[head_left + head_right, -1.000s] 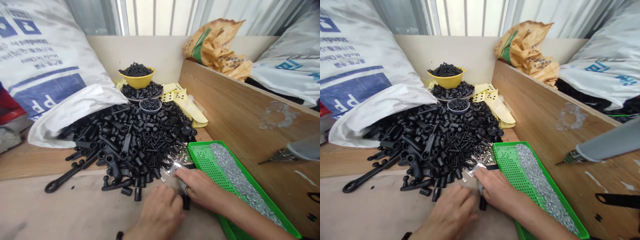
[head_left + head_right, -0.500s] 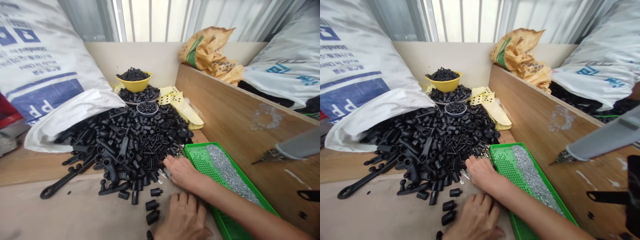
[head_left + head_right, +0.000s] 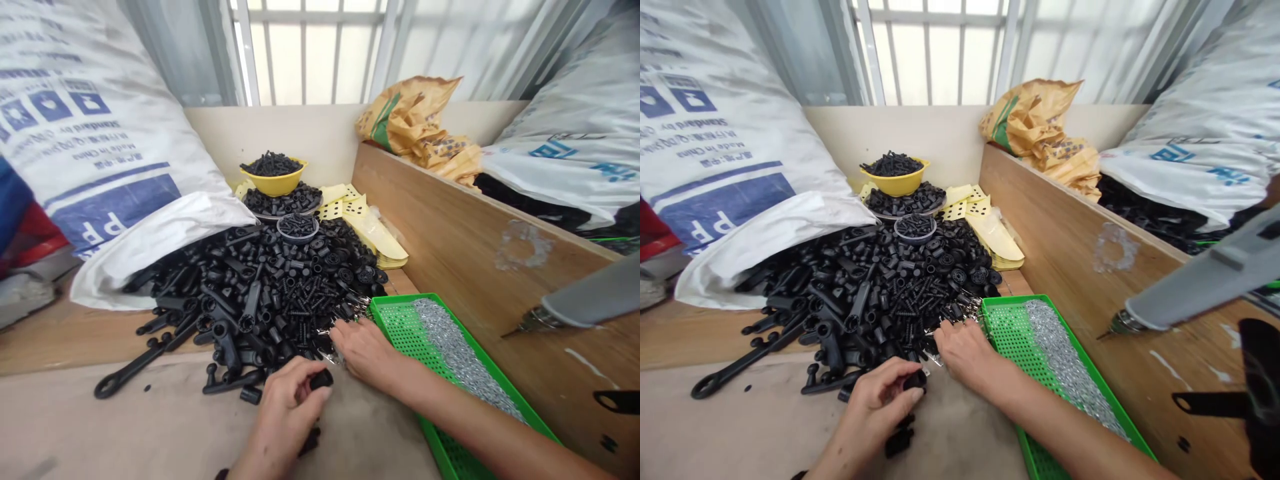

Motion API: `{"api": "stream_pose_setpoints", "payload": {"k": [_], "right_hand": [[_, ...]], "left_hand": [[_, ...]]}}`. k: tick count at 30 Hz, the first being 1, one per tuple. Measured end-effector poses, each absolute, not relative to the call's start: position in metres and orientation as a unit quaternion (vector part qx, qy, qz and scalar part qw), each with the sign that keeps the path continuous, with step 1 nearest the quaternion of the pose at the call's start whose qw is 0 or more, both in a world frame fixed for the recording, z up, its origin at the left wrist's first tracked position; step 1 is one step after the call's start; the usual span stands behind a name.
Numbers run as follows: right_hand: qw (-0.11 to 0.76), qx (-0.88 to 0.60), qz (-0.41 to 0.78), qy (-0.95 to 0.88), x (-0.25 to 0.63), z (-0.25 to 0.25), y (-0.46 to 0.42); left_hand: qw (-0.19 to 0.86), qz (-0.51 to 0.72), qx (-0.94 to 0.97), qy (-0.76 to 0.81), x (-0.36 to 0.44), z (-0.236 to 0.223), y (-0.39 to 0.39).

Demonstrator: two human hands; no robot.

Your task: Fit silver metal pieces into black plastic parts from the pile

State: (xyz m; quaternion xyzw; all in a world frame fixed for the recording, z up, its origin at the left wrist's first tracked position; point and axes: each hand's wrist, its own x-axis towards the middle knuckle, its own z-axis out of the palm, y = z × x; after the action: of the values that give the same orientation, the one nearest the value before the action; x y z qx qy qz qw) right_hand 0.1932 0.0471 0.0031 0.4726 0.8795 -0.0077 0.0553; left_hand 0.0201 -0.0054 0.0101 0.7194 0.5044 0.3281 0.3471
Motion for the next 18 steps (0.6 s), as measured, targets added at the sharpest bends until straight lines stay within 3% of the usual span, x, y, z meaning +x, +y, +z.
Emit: {"api": "stream_pose_setpoints", "payload": {"k": [7, 18], "right_hand": [[0.037, 0.48, -0.019, 0.876, 0.199, 0.007, 0.051], [-0.076, 0.401, -0.122, 0.905, 0.209, 0.03, 0.023]], "left_hand": [[0.426, 0.373, 0.636, 0.525, 0.009, -0.001, -0.004], [0.427, 0.38, 0.643, 0.51, 0.015, 0.006, 0.001]]}}
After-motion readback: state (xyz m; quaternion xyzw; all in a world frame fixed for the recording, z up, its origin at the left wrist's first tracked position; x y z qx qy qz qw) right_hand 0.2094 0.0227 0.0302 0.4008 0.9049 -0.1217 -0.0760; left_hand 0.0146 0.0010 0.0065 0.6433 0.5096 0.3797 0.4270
